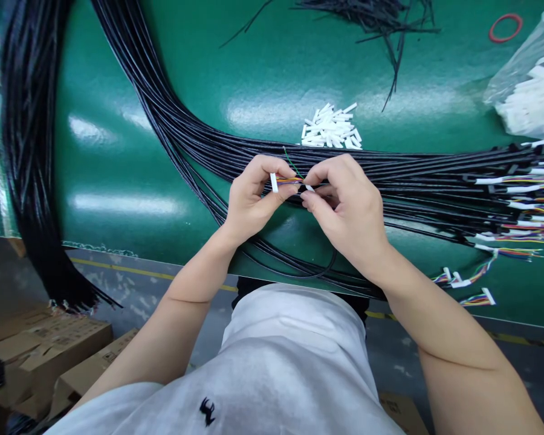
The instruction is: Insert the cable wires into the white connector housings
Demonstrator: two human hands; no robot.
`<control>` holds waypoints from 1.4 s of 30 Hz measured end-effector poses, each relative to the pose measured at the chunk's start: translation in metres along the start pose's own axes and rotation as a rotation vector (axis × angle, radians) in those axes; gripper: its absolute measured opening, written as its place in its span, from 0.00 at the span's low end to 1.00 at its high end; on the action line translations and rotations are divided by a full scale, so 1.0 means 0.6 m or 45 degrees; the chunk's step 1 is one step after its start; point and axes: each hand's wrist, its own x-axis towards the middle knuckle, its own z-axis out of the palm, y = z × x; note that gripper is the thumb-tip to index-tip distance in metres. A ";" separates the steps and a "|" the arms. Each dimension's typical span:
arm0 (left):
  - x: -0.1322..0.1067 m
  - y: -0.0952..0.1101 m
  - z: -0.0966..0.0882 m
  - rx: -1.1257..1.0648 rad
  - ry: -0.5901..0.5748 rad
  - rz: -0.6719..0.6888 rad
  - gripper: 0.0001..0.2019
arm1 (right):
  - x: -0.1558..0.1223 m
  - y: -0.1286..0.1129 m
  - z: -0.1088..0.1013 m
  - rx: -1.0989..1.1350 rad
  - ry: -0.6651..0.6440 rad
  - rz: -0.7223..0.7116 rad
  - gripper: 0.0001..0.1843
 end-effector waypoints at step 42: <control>-0.002 0.001 -0.002 0.076 -0.012 0.005 0.08 | -0.001 -0.009 -0.002 0.028 -0.024 0.128 0.09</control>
